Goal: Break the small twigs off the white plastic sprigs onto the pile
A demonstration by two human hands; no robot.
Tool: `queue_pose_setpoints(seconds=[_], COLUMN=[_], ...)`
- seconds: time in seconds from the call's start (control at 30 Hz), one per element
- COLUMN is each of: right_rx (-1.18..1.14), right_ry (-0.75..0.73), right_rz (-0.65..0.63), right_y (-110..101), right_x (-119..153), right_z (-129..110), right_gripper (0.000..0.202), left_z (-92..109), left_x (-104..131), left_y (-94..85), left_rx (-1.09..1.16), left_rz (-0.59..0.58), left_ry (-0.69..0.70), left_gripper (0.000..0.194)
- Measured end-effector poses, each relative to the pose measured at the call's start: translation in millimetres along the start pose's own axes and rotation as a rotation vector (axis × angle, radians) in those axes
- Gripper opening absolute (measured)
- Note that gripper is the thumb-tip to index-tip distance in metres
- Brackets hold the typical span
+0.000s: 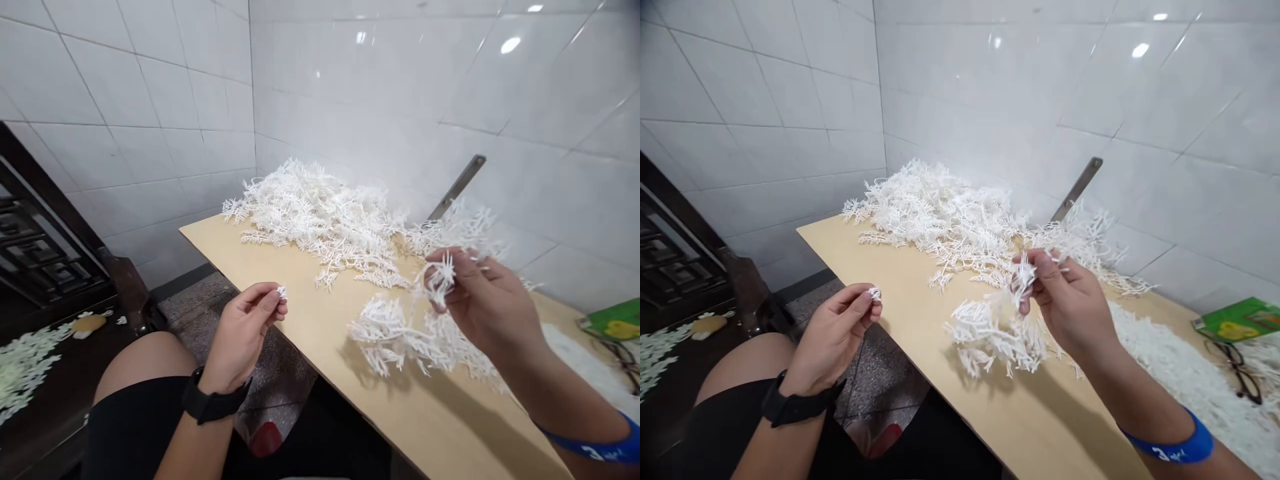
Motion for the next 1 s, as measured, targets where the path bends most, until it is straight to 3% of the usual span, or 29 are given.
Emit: queue_pose_setpoints(seconds=[0.17,0.33,0.53,0.67,0.73,0.83,0.9,1.0], right_rx=[0.042,0.102,0.319,0.489,0.675,0.88,0.806,0.513], right_ry=[-0.135,-0.226,-0.304,-0.316,-0.316,-0.335,-0.311,-0.143], right_rz=[0.034,0.011,-0.11,-0.222,-0.252,-0.251,-0.358,-0.593], right_y=[-13,-6,41,78,90,103,116,135], right_x=[-31,-56,-120,-152,-147,-110,-69,-7], right_z=[-44,-67,-80,-71,-58,-34,-11,33], right_gripper=[0.019,0.015,0.025,0.037,0.044,0.04,0.03,0.027], left_z=[15,27,23,14,7,-6,-18,-36], left_x=[5,6,5,7,8,9,9,9], left_y=[-12.0,-22.0,-25.2,-18.0,-14.1,-10.2,-7.4,0.1], left_rx=[0.036,0.041,0.029,0.037,0.04,0.034,0.008,-0.064], left_rz=[0.0,0.003,0.003,-0.004,-0.012,-0.036,-0.072,-0.141], left_ry=[-0.021,0.026,0.005,-0.01,-0.02,-0.053,-0.081,-0.101], left_gripper=[0.038,0.037,0.04,0.044,0.044,0.042,0.039,0.034])
Point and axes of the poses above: each hand's wrist, its own x-axis away from the middle knuckle, its own y-axis out of the palm, z = x × y, the point moved 8 cm from there along -x, towards the middle knuckle, and after that the axes turned 14 degrees about x, right-handed, at the moved point
